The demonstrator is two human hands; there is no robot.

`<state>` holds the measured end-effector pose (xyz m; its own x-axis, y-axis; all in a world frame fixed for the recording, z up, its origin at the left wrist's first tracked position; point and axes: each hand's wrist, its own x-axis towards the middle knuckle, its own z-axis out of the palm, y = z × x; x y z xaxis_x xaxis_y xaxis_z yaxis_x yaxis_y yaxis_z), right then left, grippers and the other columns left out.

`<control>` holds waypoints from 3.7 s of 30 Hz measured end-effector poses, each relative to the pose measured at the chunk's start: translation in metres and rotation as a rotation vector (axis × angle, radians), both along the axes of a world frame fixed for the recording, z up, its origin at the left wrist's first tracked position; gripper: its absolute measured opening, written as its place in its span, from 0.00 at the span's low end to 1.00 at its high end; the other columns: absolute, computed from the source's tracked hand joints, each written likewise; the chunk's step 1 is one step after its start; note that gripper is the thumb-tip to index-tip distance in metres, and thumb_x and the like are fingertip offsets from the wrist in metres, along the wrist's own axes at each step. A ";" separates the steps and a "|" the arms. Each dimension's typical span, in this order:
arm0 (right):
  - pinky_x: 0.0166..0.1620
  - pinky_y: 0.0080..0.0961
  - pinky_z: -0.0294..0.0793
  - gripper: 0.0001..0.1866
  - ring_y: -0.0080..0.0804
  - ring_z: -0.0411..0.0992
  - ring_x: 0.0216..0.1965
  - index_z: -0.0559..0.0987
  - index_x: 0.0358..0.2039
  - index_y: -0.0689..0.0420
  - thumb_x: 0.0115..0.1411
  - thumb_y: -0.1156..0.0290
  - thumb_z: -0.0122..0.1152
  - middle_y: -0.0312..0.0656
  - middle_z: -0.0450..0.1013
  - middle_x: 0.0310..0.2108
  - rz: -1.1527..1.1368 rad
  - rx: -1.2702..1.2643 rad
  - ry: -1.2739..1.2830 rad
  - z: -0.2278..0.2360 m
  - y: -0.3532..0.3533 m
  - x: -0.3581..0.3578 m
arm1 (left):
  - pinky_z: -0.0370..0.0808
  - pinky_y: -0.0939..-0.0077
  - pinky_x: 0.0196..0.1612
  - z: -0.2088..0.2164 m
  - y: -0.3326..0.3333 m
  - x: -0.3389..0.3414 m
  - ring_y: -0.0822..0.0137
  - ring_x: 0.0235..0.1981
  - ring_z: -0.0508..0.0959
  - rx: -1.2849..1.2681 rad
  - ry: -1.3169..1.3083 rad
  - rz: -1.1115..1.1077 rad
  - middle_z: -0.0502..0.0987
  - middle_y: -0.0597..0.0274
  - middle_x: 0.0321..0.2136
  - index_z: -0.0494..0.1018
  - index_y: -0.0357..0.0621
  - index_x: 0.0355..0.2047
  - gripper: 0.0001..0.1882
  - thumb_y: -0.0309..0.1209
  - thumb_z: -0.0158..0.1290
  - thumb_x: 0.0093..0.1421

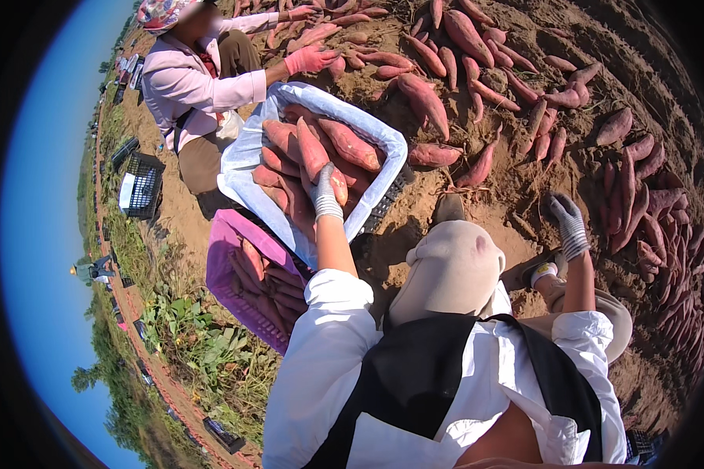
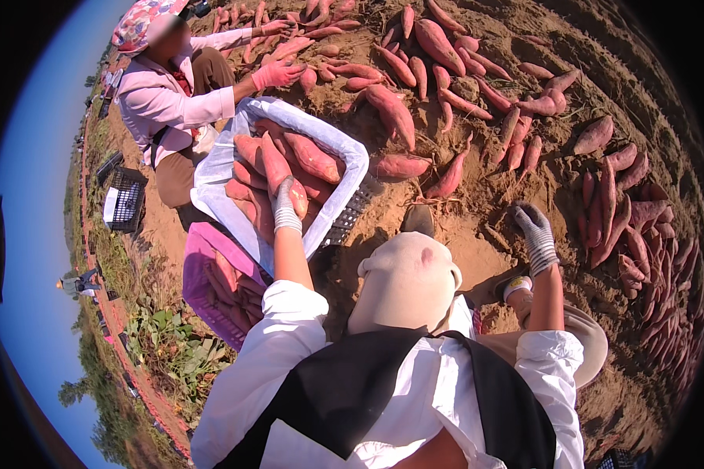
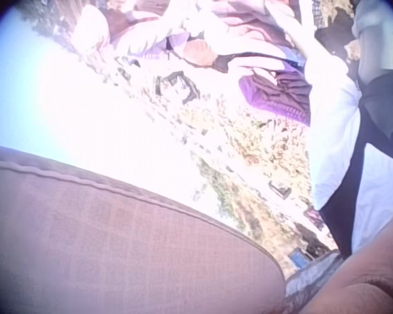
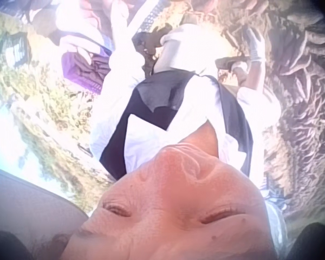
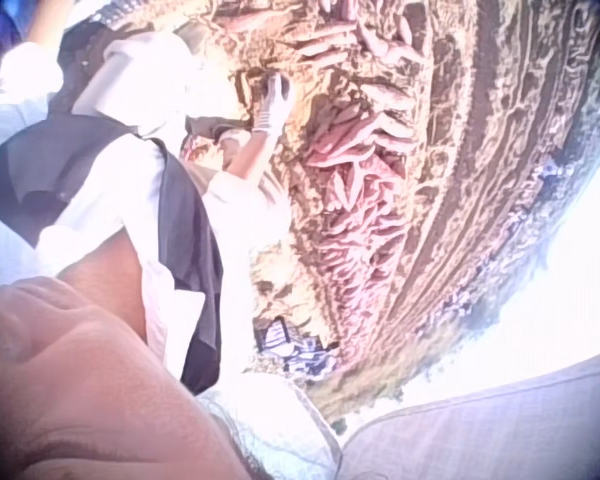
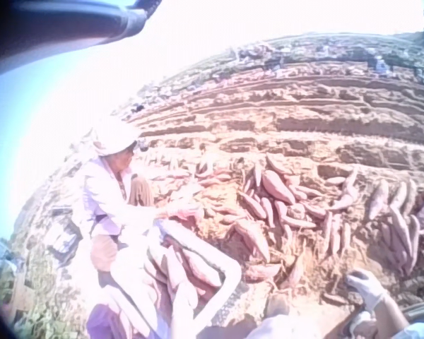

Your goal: The person picks up sweet potatoes from a large pile on the ground and places them into a white-lined basket. The person repeatedly handles the tubers by hand, moving them from the pile into the basket.

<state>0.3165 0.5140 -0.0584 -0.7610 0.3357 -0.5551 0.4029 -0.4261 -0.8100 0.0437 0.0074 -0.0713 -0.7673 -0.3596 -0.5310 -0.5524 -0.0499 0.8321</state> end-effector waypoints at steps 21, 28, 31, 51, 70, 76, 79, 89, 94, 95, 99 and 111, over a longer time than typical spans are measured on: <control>0.46 0.19 0.71 0.14 0.22 0.71 0.40 0.74 0.47 0.62 0.62 0.72 0.57 0.36 0.74 0.39 0.096 0.079 0.004 -0.005 -0.017 -0.001 | 0.61 0.65 0.61 0.040 0.058 -0.001 0.55 0.60 0.63 -0.087 -0.110 -0.009 0.58 0.46 0.61 0.48 0.37 0.65 0.55 0.40 0.67 0.43; 0.44 0.19 0.70 0.13 0.22 0.71 0.38 0.74 0.46 0.62 0.62 0.71 0.58 0.35 0.74 0.37 0.091 0.057 0.012 -0.009 -0.015 0.000 | 0.63 0.51 0.57 0.038 0.086 0.013 0.40 0.55 0.65 -0.938 0.013 -0.072 0.65 0.38 0.52 0.59 0.51 0.59 0.52 0.57 0.67 0.36; 0.44 0.19 0.71 0.13 0.22 0.71 0.37 0.75 0.45 0.62 0.62 0.71 0.58 0.35 0.74 0.36 0.130 0.119 -0.011 -0.011 -0.015 0.000 | 0.60 0.49 0.59 0.035 0.082 0.013 0.39 0.60 0.58 -0.886 -0.050 -0.156 0.59 0.34 0.58 0.55 0.56 0.63 0.48 0.63 0.55 0.47; 0.53 0.22 0.65 0.17 0.27 0.69 0.47 0.71 0.51 0.63 0.63 0.73 0.54 0.40 0.73 0.45 0.193 0.864 0.099 0.164 0.108 0.055 | 0.74 0.74 0.45 0.051 0.189 0.112 0.63 0.39 0.79 -0.180 0.288 -1.170 0.77 0.53 0.40 0.75 0.42 0.44 0.14 0.29 0.54 0.58; 0.39 0.23 0.72 0.16 0.25 0.71 0.34 0.77 0.43 0.62 0.59 0.63 0.61 0.38 0.76 0.34 -0.364 0.256 -0.275 -0.037 0.060 0.254 | 0.73 0.66 0.47 0.082 0.445 0.208 0.53 0.42 0.77 -0.487 0.506 -2.235 0.73 0.46 0.43 0.69 0.43 0.51 0.22 0.39 0.54 0.58; 0.37 0.25 0.74 0.17 0.26 0.72 0.32 0.76 0.42 0.60 0.57 0.63 0.62 0.40 0.76 0.33 -0.282 0.445 -0.315 -0.059 0.154 0.219 | 0.68 0.73 0.54 -0.107 0.347 0.264 0.61 0.48 0.74 0.065 -0.515 -1.762 0.75 0.50 0.47 0.68 0.36 0.52 0.21 0.31 0.54 0.60; 0.41 0.29 0.73 0.20 0.33 0.74 0.36 0.76 0.44 0.59 0.55 0.60 0.63 0.43 0.76 0.36 -0.270 0.710 -0.356 -0.059 0.211 0.182 | 0.69 0.74 0.53 -0.137 0.337 0.272 0.63 0.47 0.75 0.069 -0.644 -1.681 0.75 0.51 0.46 0.67 0.35 0.52 0.21 0.29 0.53 0.60; 0.48 0.39 0.70 0.33 0.47 0.71 0.46 0.67 0.49 0.57 0.46 0.57 0.67 0.51 0.71 0.43 -0.112 1.167 -0.782 -0.124 0.298 0.083 | 0.73 0.78 0.48 -0.073 0.458 0.256 0.69 0.44 0.76 -0.061 -0.404 -1.621 0.75 0.54 0.45 0.67 0.35 0.52 0.19 0.23 0.50 0.60; 0.52 0.36 0.69 0.36 0.50 0.70 0.48 0.69 0.52 0.60 0.45 0.54 0.68 0.54 0.71 0.46 -0.153 0.769 -0.263 -0.104 0.248 0.109 | 0.65 0.59 0.57 -0.038 0.535 0.212 0.53 0.56 0.66 -0.435 0.554 -1.847 0.63 0.52 0.56 0.63 0.45 0.57 0.32 0.26 0.59 0.50; 0.52 0.36 0.69 0.36 0.48 0.70 0.48 0.69 0.51 0.61 0.45 0.54 0.68 0.53 0.71 0.46 -0.075 0.722 -0.221 -0.095 0.235 0.115 | 0.61 0.53 0.60 -0.010 0.567 0.209 0.51 0.58 0.63 -0.669 0.945 -1.892 0.58 0.51 0.60 0.61 0.48 0.59 0.36 0.26 0.60 0.47; 0.48 0.36 0.72 0.35 0.47 0.73 0.45 0.72 0.50 0.58 0.45 0.50 0.69 0.51 0.74 0.43 0.422 0.549 0.010 -0.077 0.218 0.106 | 0.52 0.57 0.64 -0.012 0.617 0.183 0.49 0.60 0.61 -0.864 0.963 -2.333 0.65 0.50 0.55 0.62 0.51 0.58 0.42 0.33 0.63 0.39; 0.45 0.43 0.74 0.31 0.49 0.74 0.44 0.66 0.59 0.41 0.56 0.47 0.57 0.54 0.74 0.41 0.078 0.921 -0.633 -0.127 0.409 -0.026 | 0.73 0.69 0.49 -0.121 0.492 0.179 0.63 0.44 0.75 0.218 -0.619 -1.211 0.74 0.56 0.44 0.65 0.34 0.52 0.41 0.27 0.72 0.37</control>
